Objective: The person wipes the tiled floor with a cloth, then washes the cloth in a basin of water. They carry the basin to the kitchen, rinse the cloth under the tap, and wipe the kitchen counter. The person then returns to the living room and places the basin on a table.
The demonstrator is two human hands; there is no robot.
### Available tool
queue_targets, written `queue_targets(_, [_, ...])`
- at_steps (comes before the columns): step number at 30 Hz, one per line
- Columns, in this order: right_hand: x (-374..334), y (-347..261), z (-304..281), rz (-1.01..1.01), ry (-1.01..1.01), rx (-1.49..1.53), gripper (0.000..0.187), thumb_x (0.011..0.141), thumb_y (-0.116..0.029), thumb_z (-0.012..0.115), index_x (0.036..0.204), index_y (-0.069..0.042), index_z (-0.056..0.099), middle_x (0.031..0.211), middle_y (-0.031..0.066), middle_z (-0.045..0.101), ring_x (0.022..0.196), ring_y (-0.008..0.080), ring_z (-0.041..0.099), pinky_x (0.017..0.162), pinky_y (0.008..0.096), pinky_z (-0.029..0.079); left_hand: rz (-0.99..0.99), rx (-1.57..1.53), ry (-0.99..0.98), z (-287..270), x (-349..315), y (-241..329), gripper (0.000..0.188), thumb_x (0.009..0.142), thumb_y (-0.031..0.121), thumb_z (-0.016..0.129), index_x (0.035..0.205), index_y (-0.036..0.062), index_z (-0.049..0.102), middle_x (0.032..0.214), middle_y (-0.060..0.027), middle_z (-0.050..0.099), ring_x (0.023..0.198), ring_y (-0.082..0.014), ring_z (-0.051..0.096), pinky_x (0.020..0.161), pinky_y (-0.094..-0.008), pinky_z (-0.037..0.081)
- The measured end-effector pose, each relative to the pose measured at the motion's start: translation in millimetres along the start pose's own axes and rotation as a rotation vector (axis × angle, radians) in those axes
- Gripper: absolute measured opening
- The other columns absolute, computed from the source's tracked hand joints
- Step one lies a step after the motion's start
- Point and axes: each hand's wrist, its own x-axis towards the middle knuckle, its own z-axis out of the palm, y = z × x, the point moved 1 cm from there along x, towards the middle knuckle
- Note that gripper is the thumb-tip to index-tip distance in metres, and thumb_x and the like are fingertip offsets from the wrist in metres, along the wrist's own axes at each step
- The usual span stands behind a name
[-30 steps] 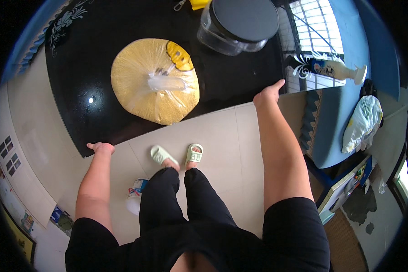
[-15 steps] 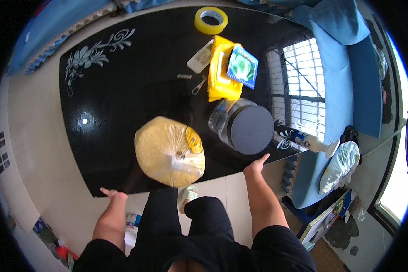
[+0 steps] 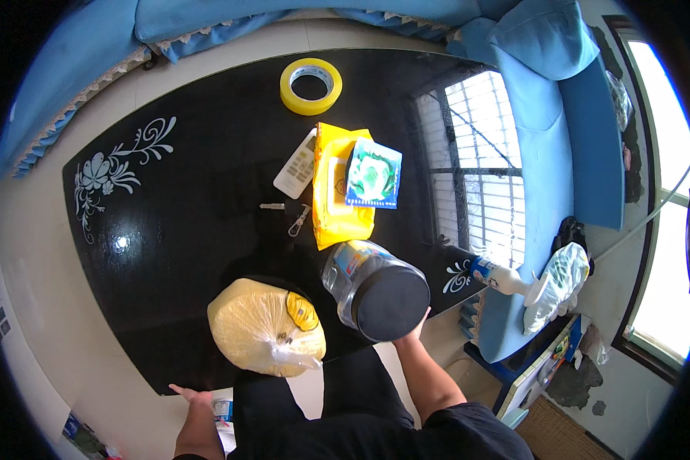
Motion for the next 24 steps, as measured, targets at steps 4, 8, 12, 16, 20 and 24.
queue_targets(4, [1.6, -0.1, -28.7, 0.133, 0.072, -0.034, 0.097, 0.069, -0.080, 0.029, 0.133, -0.007, 0.034, 0.137, 0.0125, 0.034, 0.124, 0.0327, 0.031, 0.105, 0.0430, 0.021, 0.085, 0.149, 0.335, 42.1, -38.1, -10.7, 0.089, 0.073, 0.075, 0.036, 0.135, 0.0116, 0.030, 0.139, -0.0070, 0.030, 0.125, -0.0311, 0.030, 0.104, -0.0456, 0.026])
queue_targets(8, [14.6, -1.1, -37.9, 0.214, 0.031, 0.145, 0.103, 0.066, -0.083, 0.029, 0.135, -0.006, 0.030, 0.138, 0.0115, 0.032, 0.126, 0.0318, 0.028, 0.107, 0.0414, 0.015, 0.036, 0.049, 0.244, 24.5, -27.8, -13.3, 0.088, 0.073, 0.074, 0.037, 0.135, 0.0118, 0.030, 0.138, -0.0087, 0.031, 0.124, -0.0312, 0.031, 0.103, -0.0452, 0.027])
queue_targets(12, [47.0, 5.7, -83.3, 0.077, -0.113, 0.113, 0.093, 0.072, -0.076, 0.036, 0.129, -0.003, 0.036, 0.133, 0.0134, 0.038, 0.118, 0.0301, 0.040, 0.100, 0.0398, 0.030, 0.016, 0.059, 0.225, -14.8, 10.9, -2.0, 0.086, 0.073, 0.074, 0.037, 0.134, 0.0119, 0.032, 0.136, -0.0075, 0.034, 0.123, -0.0300, 0.033, 0.103, -0.0451, 0.028])
queue_targets(16, [86.9, 9.9, -130.1, 0.131, -0.103, 0.598, 0.085, 0.076, -0.067, 0.044, 0.123, 0.003, 0.041, 0.126, 0.0143, 0.045, 0.112, 0.0291, 0.047, 0.096, 0.0378, 0.037, 0.023, -0.012, 0.194, 17.9, -23.3, -22.7, 0.083, 0.075, 0.072, 0.036, 0.133, 0.0125, 0.035, 0.136, -0.0055, 0.035, 0.122, -0.0285, 0.035, 0.103, -0.0445, 0.028])
queue_targets(20, [21.2, -17.5, -16.3, -0.269, 0.298, -0.259, 0.092, 0.072, -0.067, 0.051, 0.124, 0.008, 0.037, 0.126, 0.0150, 0.045, 0.111, 0.0280, 0.047, 0.097, 0.0361, 0.036, 0.037, -0.062, -0.038, -5.9, -11.6, -33.5, 0.083, 0.076, 0.073, 0.031, 0.135, 0.0136, 0.033, 0.139, -0.0054, 0.030, 0.125, -0.0278, 0.031, 0.104, -0.0460, 0.024])
queue_targets(24, [23.3, -37.0, 9.7, -0.315, 0.268, -0.136, 0.083, 0.073, -0.061, 0.056, 0.113, 0.010, 0.047, 0.117, 0.0149, 0.053, 0.103, 0.0277, 0.052, 0.091, 0.0354, 0.041, 0.065, -0.019, 0.007, -4.6, 13.2, -51.2, 0.082, 0.074, 0.074, 0.032, 0.132, 0.0158, 0.037, 0.138, -0.0027, 0.034, 0.125, -0.0240, 0.033, 0.104, -0.0434, 0.023])
